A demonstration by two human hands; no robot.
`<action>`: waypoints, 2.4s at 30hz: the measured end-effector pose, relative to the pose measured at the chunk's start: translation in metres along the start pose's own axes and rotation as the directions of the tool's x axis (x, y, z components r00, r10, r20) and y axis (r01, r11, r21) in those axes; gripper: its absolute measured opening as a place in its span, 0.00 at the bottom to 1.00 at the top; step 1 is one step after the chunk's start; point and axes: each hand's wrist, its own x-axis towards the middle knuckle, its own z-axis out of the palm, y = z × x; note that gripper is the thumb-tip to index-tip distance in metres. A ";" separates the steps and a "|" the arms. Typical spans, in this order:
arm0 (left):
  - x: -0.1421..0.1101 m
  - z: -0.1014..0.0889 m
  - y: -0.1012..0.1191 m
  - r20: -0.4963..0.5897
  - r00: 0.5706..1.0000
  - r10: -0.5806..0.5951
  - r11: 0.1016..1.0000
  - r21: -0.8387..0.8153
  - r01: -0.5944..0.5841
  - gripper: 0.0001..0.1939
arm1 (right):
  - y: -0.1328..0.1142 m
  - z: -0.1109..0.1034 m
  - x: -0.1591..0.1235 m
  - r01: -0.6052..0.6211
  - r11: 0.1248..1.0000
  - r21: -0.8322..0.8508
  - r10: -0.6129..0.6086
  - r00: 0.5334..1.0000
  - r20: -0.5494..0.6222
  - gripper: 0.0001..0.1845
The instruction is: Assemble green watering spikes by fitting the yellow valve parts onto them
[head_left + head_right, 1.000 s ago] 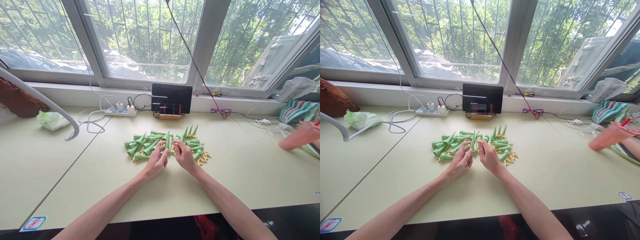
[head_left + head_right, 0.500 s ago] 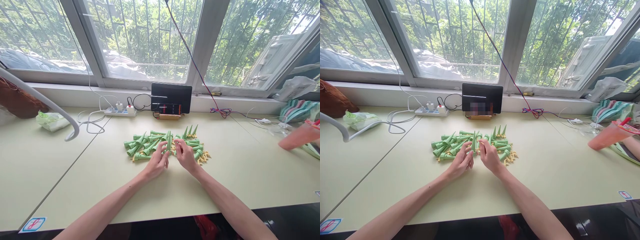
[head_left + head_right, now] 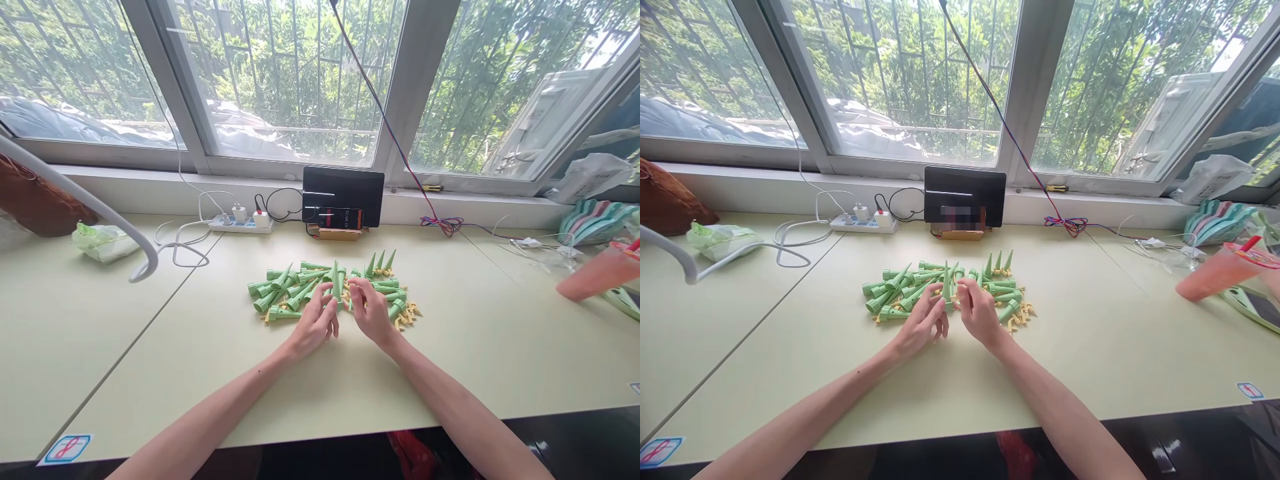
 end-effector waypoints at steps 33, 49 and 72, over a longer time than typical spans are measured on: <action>0.002 -0.004 0.005 -0.071 0.997 -0.037 0.995 -0.091 0.030 0.19 | 0.004 0.002 0.000 0.020 0.997 0.073 -0.031 0.987 0.159 0.10; 0.001 -0.004 -0.005 -0.079 0.996 0.034 0.998 0.049 -0.030 0.22 | 0.009 0.001 0.000 -0.005 0.999 0.035 -0.001 0.985 0.172 0.09; -0.001 -0.005 -0.006 -0.089 0.995 0.048 0.983 0.182 -0.031 0.23 | 0.005 0.000 0.002 -0.015 0.998 0.063 0.004 0.984 0.180 0.16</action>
